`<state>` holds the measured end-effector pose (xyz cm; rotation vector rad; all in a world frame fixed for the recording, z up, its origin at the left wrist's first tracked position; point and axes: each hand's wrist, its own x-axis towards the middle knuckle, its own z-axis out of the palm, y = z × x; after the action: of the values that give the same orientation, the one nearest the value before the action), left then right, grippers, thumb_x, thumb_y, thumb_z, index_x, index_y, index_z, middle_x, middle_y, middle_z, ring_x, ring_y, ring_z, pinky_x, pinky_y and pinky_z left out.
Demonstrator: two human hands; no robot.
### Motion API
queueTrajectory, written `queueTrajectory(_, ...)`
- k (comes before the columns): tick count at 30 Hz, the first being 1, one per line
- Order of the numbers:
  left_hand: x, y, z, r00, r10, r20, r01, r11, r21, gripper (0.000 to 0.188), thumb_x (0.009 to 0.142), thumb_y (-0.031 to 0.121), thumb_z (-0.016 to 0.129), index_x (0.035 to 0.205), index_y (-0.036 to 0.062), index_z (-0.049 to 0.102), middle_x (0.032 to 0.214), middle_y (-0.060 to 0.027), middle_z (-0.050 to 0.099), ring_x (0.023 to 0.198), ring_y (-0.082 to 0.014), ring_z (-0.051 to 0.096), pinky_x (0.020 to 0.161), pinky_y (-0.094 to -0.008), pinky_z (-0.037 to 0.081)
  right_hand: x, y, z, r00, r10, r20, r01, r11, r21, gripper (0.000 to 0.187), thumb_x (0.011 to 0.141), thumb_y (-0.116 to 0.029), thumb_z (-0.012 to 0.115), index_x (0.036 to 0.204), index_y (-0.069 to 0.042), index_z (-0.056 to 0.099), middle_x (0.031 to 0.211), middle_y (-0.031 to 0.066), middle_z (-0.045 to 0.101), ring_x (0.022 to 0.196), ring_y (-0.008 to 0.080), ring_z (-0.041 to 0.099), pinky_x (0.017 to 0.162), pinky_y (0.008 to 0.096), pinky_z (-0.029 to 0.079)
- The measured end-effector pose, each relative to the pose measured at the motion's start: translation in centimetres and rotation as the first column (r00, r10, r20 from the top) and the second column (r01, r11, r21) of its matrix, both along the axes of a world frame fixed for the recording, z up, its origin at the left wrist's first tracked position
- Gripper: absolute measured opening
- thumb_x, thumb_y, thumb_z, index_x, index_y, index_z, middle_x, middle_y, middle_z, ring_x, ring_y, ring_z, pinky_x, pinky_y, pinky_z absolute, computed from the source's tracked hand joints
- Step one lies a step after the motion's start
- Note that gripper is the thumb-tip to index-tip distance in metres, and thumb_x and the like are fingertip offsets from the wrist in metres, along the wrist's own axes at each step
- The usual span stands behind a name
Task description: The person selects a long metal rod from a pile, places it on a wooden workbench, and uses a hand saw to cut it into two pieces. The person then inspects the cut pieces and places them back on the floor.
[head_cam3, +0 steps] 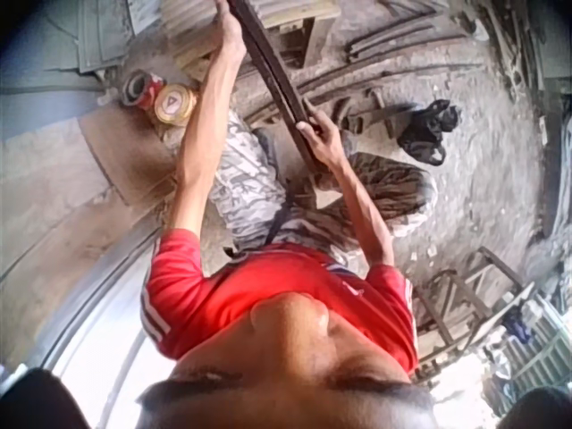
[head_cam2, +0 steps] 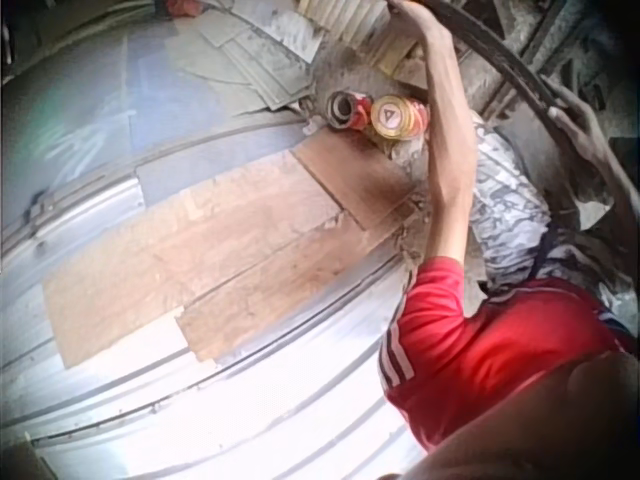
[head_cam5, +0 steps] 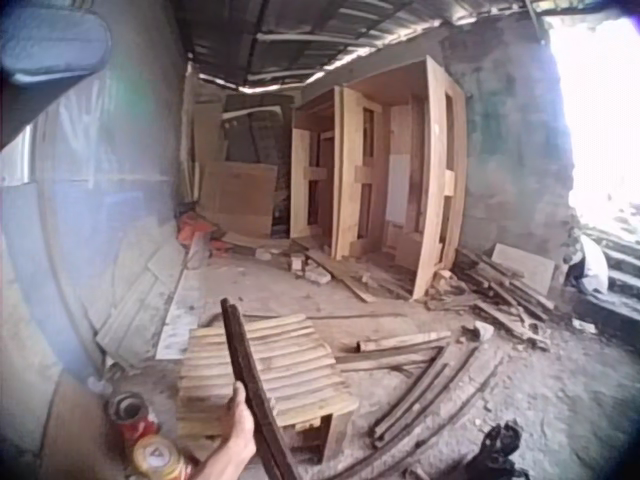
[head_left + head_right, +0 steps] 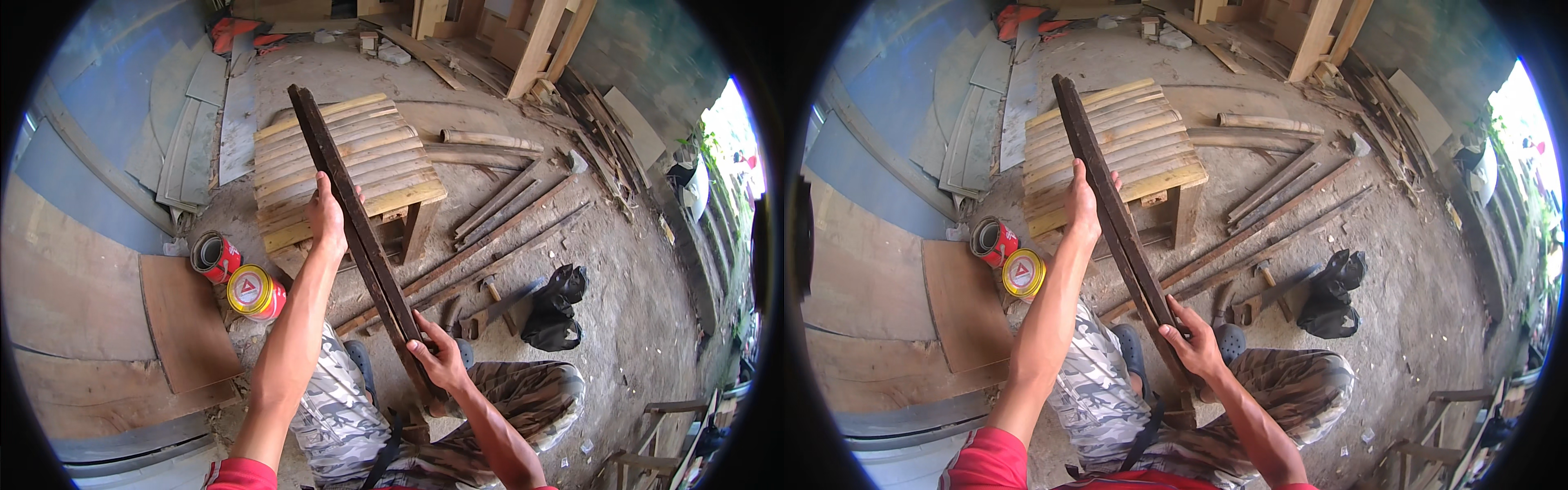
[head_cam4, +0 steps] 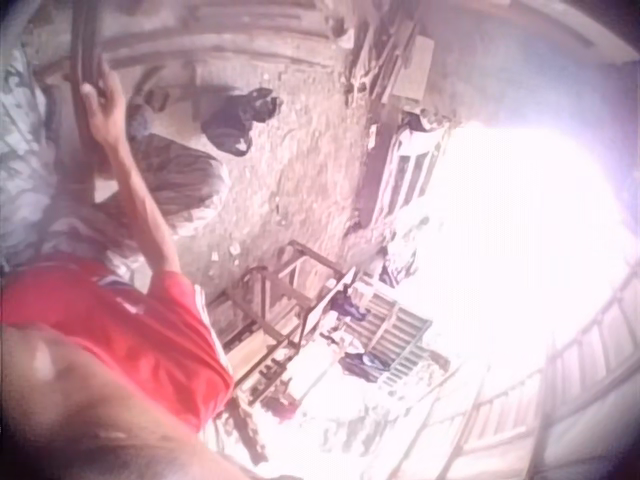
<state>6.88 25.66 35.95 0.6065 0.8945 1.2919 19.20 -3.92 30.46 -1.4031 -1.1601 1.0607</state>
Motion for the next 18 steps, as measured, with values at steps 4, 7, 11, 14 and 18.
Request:
queueTrajectory(4, 0.5, -0.4, 0.6, 0.994, -0.027, 0.106, 0.02, 0.998, 0.062, 0.057, 0.098, 0.056, 0.059, 0.101, -0.0014, 0.059, 0.095, -0.0119, 0.07, 0.072, -0.0236, 0.071, 0.062, -0.0349, 0.06, -0.2, 0.2, 1.1, 1.0, 0.005, 0.026, -0.005, 1.0, -0.011, 0.062, 0.097, -0.023, 0.071, 0.149, -0.001, 0.046, 0.11, 0.0117, 0.061, 0.102, 0.0157, 0.06, 0.089, 0.029, 0.051)
queueTrajectory(7, 0.6, -0.6, 1.1, 0.998, -0.045, 0.033, 0.043, 0.998, 0.054, 0.053, 0.093, 0.049, 0.07, 0.103, -0.0019, 0.059, 0.095, -0.0126, 0.071, 0.072, -0.0226, 0.071, 0.061, -0.0346, 0.06, -0.1, 0.0, 0.9, 0.996, 0.018, 0.091, -0.015, 0.999, -0.032, 0.062, 0.097, -0.023, 0.071, 0.149, -0.001, 0.046, 0.11, 0.0122, 0.061, 0.102, 0.0156, 0.061, 0.089, 0.029, 0.051)
queueTrajectory(11, 0.1, -0.3, 0.9, 0.997, -0.068, -0.031, 0.07, 0.995, 0.071, 0.053, 0.088, 0.044, 0.078, 0.108, -0.0029, 0.061, 0.097, -0.0133, 0.071, 0.077, -0.0234, 0.072, 0.064, -0.0338, 0.061, -0.7, -0.1, 1.4, 0.997, 0.043, 0.064, -0.041, 0.999, -0.031, 0.063, 0.099, -0.024, 0.068, 0.151, -0.002, 0.043, 0.125, 0.0146, 0.062, 0.11, 0.017, 0.061, 0.094, 0.0292, 0.05)
queueTrajectory(14, -0.6, 0.6, 1.0, 0.997, -0.077, 0.025, 0.076, 0.997, 0.032, 0.046, 0.088, 0.038, 0.08, 0.101, -0.0027, 0.062, 0.089, -0.0114, 0.07, 0.069, -0.0226, 0.071, 0.059, -0.0339, 0.059, -0.3, -0.3, 1.8, 0.974, 0.036, -0.221, -0.06, 0.993, -0.102, 0.061, 0.102, -0.026, 0.063, 0.153, -0.001, 0.04, 0.142, 0.0162, 0.056, 0.123, 0.0195, 0.057, 0.101, 0.03, 0.046)
queueTrajectory(18, -2.9, 2.4, 0.1, 0.983, 0.043, 0.179, -0.045, 0.999, 0.011, 0.045, 0.087, 0.038, 0.081, 0.1, -0.0009, 0.063, 0.088, -0.0104, 0.071, 0.073, -0.0233, 0.071, 0.067, -0.0338, 0.061, 3.1, 0.3, 3.2, 0.974, 0.055, -0.218, -0.099, 0.976, -0.196, 0.051, 0.109, -0.038, 0.047, 0.143, 0.0, 0.053, 0.137, 0.0118, 0.06, 0.124, 0.0182, 0.053, 0.11, 0.0331, 0.036)
